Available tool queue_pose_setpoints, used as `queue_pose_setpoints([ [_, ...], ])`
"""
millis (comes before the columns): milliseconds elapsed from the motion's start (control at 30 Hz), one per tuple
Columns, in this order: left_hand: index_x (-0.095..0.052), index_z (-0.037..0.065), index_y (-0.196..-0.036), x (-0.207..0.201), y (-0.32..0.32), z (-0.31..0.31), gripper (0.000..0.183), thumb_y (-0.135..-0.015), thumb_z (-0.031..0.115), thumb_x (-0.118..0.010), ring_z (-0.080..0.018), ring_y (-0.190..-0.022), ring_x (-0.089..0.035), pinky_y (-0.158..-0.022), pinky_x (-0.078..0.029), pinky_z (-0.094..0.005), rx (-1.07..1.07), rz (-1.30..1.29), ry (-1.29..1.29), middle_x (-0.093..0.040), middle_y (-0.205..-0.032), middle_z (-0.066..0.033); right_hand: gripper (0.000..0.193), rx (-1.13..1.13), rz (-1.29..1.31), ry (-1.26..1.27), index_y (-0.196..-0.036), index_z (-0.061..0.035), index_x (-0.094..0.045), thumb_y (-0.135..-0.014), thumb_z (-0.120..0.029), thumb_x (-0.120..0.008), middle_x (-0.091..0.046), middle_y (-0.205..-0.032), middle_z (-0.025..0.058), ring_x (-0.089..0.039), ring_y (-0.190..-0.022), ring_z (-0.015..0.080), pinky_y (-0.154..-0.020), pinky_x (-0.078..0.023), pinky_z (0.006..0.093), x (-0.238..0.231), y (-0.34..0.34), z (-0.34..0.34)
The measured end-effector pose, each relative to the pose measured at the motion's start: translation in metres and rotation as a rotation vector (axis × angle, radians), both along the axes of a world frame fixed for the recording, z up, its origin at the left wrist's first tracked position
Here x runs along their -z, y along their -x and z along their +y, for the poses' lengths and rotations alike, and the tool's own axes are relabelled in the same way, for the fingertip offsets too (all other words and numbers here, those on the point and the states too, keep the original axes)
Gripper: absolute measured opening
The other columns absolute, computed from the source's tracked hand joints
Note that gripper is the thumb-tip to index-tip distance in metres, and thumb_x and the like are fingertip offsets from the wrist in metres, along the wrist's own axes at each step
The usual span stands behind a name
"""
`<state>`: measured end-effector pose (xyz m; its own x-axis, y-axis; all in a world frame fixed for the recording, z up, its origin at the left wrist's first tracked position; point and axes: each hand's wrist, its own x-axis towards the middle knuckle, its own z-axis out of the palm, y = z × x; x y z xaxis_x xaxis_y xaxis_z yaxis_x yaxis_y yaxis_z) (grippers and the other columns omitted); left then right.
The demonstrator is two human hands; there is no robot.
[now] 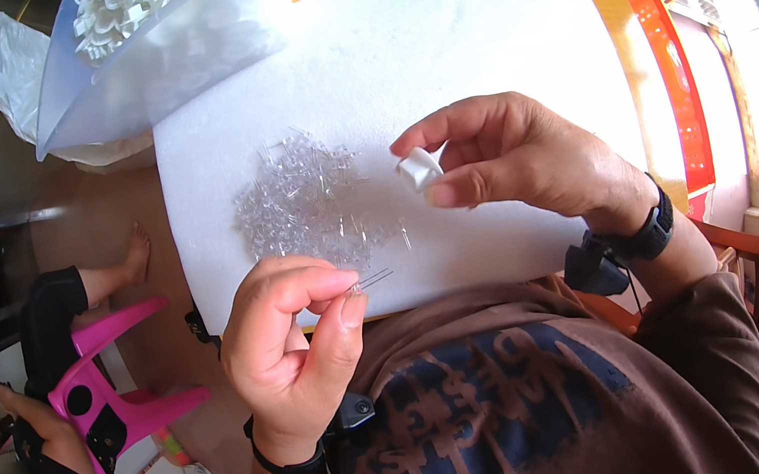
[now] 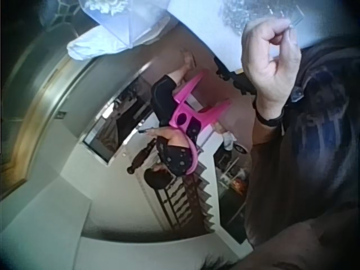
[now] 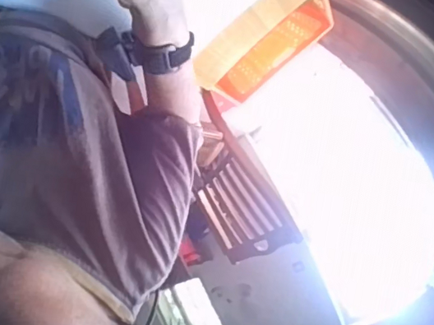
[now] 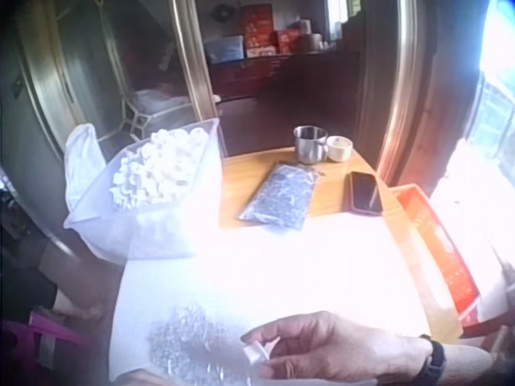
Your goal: The recorder is manually assembling small white plastic components by inserting metal pins into them at a workspace table.
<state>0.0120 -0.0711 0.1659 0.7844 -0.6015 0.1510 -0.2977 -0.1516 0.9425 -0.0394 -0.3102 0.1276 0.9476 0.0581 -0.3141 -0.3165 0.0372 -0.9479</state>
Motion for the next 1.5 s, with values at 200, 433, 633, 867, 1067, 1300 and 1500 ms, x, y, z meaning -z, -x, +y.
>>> queue_pose_setpoints([
  [200, -0.062, 0.000, -0.092, -0.006, 0.003, -0.007, 0.018, -0.075, -0.006, -0.067, -0.0166, -0.070, -0.059, -0.062, -0.047, -0.0246, -0.047, -0.180, 0.010, -0.062, -0.084, -0.0107, 0.039, -0.026, 0.022, -0.781, -0.122, -0.0042, -0.060, -0.084, 0.003, -0.066, -0.066, -0.106, 0.0046, -0.062, -0.081, 0.0089, -0.073, -0.053, 0.0218, -0.006, -0.001, 0.021],
  [433, -0.063, 0.001, -0.093, -0.003, 0.001, -0.013, 0.023, -0.072, -0.005, -0.070, -0.0186, -0.069, -0.060, -0.059, -0.048, -0.0259, -0.041, -0.346, -0.054, -0.063, -0.081, -0.0100, 0.040, -0.083, 0.104, -0.946, -0.124, -0.0028, -0.057, -0.086, 0.005, -0.062, -0.066, -0.107, 0.0072, -0.065, -0.086, 0.0128, -0.075, -0.054, 0.0234, 0.001, 0.000, 0.020],
  [633, -0.063, 0.003, -0.093, -0.005, -0.001, -0.023, 0.022, -0.073, -0.005, -0.070, -0.0179, -0.065, -0.059, -0.055, -0.047, -0.0272, 0.019, -0.439, -0.097, -0.062, -0.080, -0.0092, 0.039, -0.116, 0.070, -0.965, -0.127, -0.0022, -0.055, -0.088, 0.003, -0.060, -0.064, -0.110, 0.0077, -0.065, -0.088, 0.0142, -0.077, -0.054, 0.0247, 0.006, 0.002, 0.014],
  [867, -0.063, 0.003, -0.094, -0.003, -0.002, -0.025, 0.024, -0.072, -0.005, -0.070, -0.0184, -0.066, -0.059, -0.056, -0.047, -0.0278, 0.053, -0.469, -0.103, -0.062, -0.081, -0.0083, 0.037, -0.143, 0.042, -0.963, -0.128, -0.0002, -0.054, -0.091, -0.001, -0.057, -0.064, -0.107, 0.0080, -0.065, -0.087, 0.0149, -0.076, -0.054, 0.0252, 0.009, 0.002, 0.012],
  [1067, -0.063, 0.002, -0.094, -0.008, -0.003, -0.023, 0.026, -0.071, -0.007, -0.069, -0.0192, -0.067, -0.059, -0.058, -0.048, -0.0284, 0.082, -0.478, -0.113, -0.062, -0.083, -0.0080, 0.037, -0.188, 0.061, -0.982, -0.128, 0.0009, -0.053, -0.092, -0.003, -0.056, -0.065, -0.103, 0.0097, -0.065, -0.085, 0.0149, -0.076, -0.054, 0.0264, 0.009, 0.002, 0.013],
  [1300, -0.063, 0.002, -0.095, -0.007, -0.002, -0.021, 0.028, -0.070, -0.007, -0.068, -0.0198, -0.068, -0.059, -0.058, -0.048, -0.0286, 0.104, -0.462, -0.104, -0.063, -0.085, -0.0089, 0.037, -0.216, 0.085, -0.964, -0.129, 0.0010, -0.052, -0.093, -0.007, -0.057, -0.066, -0.100, 0.0100, -0.065, -0.084, 0.0145, -0.077, -0.053, 0.0268, 0.009, 0.002, 0.013],
  [1500, -0.064, 0.002, -0.094, -0.005, -0.003, -0.025, 0.027, -0.069, -0.007, -0.068, -0.0196, -0.066, -0.059, -0.056, -0.048, -0.0283, 0.114, -0.488, -0.101, -0.063, -0.084, -0.0090, 0.038, -0.216, 0.088, -0.972, -0.129, 0.0016, -0.052, -0.093, -0.009, -0.057, -0.066, -0.100, 0.0085, -0.065, -0.083, 0.0132, -0.077, -0.053, 0.0261, 0.013, 0.003, 0.012],
])
